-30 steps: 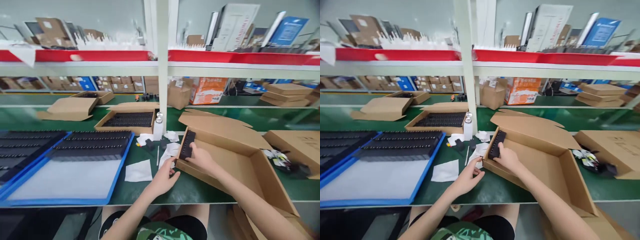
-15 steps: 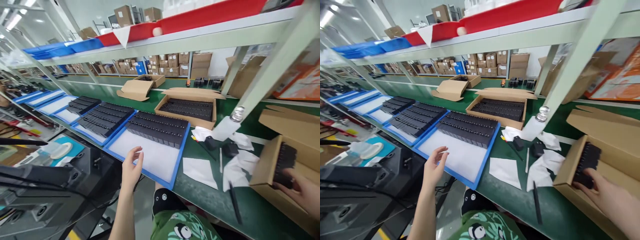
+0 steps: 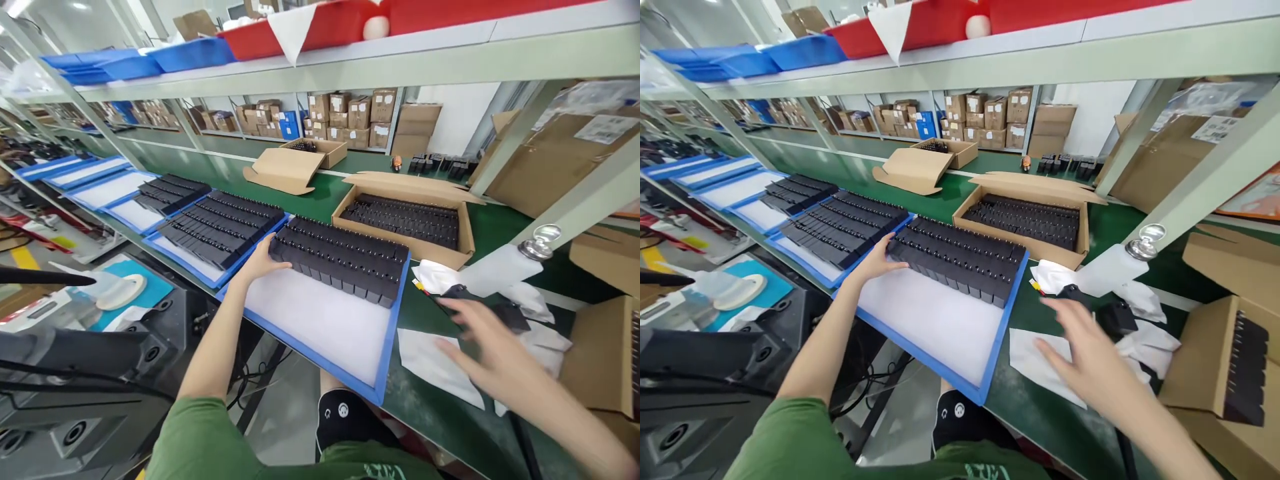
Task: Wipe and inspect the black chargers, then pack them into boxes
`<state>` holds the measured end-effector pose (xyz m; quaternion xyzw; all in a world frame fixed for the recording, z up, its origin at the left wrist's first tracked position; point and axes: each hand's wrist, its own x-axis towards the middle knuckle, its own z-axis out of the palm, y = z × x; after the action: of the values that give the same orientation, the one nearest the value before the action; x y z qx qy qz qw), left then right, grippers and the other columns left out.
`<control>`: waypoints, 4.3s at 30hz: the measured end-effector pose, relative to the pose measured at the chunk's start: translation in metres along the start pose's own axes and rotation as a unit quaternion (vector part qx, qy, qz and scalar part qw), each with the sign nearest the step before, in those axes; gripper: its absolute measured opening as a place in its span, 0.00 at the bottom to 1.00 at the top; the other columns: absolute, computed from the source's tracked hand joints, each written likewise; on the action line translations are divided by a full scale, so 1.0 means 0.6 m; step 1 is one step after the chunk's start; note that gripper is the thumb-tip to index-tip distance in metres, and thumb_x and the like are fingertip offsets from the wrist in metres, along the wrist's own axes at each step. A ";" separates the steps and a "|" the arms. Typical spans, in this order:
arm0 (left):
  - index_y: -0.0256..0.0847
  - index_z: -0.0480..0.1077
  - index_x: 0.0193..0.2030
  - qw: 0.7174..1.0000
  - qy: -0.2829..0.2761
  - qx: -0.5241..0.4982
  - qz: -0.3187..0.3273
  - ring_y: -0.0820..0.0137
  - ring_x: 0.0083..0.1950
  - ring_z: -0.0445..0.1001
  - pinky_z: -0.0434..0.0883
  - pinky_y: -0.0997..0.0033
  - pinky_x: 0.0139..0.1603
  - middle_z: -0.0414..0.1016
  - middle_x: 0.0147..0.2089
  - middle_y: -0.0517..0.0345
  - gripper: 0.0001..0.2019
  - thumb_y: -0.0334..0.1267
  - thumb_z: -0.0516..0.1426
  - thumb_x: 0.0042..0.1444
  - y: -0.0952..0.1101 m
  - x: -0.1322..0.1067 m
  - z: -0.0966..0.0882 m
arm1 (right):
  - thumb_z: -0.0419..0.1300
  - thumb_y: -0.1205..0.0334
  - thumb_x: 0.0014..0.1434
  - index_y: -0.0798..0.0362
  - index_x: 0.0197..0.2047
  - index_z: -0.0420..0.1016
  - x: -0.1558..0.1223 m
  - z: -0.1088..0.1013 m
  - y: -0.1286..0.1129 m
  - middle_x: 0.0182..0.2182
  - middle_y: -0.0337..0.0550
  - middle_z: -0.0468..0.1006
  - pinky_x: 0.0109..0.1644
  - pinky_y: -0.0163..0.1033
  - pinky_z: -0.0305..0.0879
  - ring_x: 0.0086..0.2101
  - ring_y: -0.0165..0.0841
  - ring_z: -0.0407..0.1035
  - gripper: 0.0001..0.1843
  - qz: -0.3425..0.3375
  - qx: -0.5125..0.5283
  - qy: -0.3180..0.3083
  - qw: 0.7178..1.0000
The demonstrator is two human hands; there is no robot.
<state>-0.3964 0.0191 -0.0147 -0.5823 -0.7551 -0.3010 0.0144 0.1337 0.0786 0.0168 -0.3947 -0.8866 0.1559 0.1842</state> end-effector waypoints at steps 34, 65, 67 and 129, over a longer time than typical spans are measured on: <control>0.36 0.72 0.49 0.899 -0.008 0.101 0.426 0.59 0.46 0.72 0.68 0.58 0.47 0.74 0.46 0.46 0.30 0.63 0.56 0.56 0.187 -0.009 0.154 | 0.66 0.43 0.55 0.48 0.54 0.70 0.174 0.196 -0.150 0.51 0.50 0.72 0.48 0.49 0.58 0.50 0.48 0.61 0.28 0.032 -0.060 0.095 0.993; 0.33 0.71 0.48 0.910 -0.181 0.056 0.369 0.52 0.45 0.73 0.71 0.56 0.44 0.74 0.42 0.45 0.31 0.60 0.65 0.49 0.581 -0.211 0.187 | 0.73 0.55 0.48 0.48 0.51 0.70 -0.191 -0.043 0.038 0.49 0.45 0.75 0.53 0.51 0.65 0.49 0.46 0.65 0.28 0.200 0.094 0.055 0.974; 0.33 0.70 0.48 0.917 -0.169 0.051 0.359 0.55 0.44 0.72 0.71 0.58 0.44 0.74 0.42 0.46 0.31 0.61 0.63 0.51 0.569 -0.230 0.169 | 0.73 0.54 0.49 0.45 0.53 0.69 -0.204 -0.042 0.019 0.50 0.43 0.75 0.53 0.50 0.65 0.50 0.45 0.65 0.29 0.173 0.101 0.053 0.978; 0.57 0.57 0.69 0.876 -0.383 -0.210 0.205 0.56 0.64 0.71 0.76 0.56 0.58 0.68 0.67 0.53 0.37 0.57 0.62 0.54 0.469 -0.267 0.136 | 0.57 0.55 0.56 0.51 0.29 0.70 0.021 -0.024 0.058 0.41 0.47 0.79 0.40 0.42 0.70 0.37 0.37 0.73 0.10 0.129 0.255 -0.111 0.952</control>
<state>-0.0683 -0.0424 -0.0184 -0.7828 -0.4848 -0.1967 -0.3369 0.1545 0.1124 0.0174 -0.4256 -0.7736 0.4422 0.1575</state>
